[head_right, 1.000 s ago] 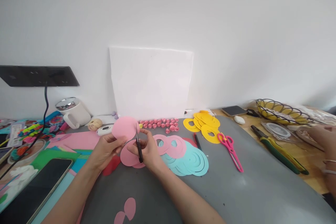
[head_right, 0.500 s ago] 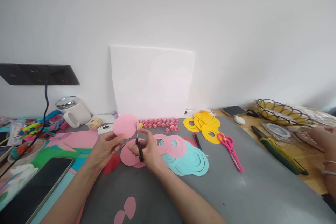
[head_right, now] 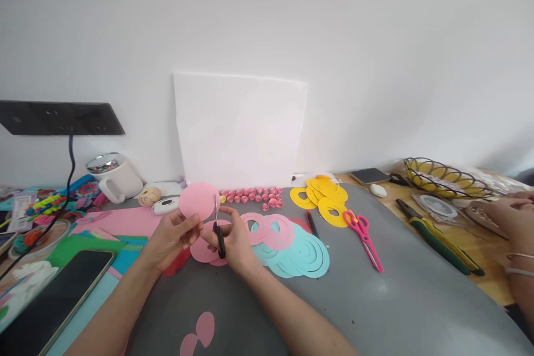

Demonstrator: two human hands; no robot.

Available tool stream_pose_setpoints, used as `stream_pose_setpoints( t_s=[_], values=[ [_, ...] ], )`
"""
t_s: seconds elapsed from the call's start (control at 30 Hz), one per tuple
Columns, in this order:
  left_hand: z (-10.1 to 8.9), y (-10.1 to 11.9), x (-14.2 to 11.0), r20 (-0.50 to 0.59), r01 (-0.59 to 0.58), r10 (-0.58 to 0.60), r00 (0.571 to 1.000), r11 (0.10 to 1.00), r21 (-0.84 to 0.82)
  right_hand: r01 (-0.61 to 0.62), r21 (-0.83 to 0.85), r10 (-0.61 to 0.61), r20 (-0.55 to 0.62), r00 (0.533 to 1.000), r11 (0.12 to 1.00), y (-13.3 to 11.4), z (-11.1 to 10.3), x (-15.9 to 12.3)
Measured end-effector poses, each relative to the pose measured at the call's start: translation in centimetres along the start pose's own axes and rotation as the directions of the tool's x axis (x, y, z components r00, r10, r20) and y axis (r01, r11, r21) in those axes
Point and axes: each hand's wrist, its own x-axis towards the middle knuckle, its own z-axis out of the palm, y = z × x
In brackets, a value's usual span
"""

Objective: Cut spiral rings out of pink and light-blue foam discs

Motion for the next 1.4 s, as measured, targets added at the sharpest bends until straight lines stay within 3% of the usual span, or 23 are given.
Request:
stream_pose_setpoints(
  t_s=[0.27, 0.43, 0.8, 1.4],
  values=[
    [0.1, -0.7, 0.1, -0.084, -0.016, 0.018, 0.996, 0.999, 0.033, -0.03, -0.018, 0.032, 0.067, 0.997, 0.999, -0.1, 0.0, -0.4],
    [-0.3, -0.7, 0.2, -0.067, -0.031, 0.042, 0.997, 0.987, 0.156, 0.02, 0.061, -0.026, 0.088, 0.996, 0.998, 0.2, -0.2, 0.1],
    [-0.8, -0.8, 0.2, -0.047, -0.041, 0.051, 0.998, 0.982, 0.185, 0.019, 0.113, -0.034, 0.132, 0.991, 0.993, -0.2, -0.3, 0.0],
    [-1.0, -0.6, 0.4, -0.042, -0.064, 0.072, 0.997, 0.986, 0.156, -0.014, 0.029, 0.012, 0.053, 0.999, 0.999, -0.5, -0.1, -0.2]
  ],
)
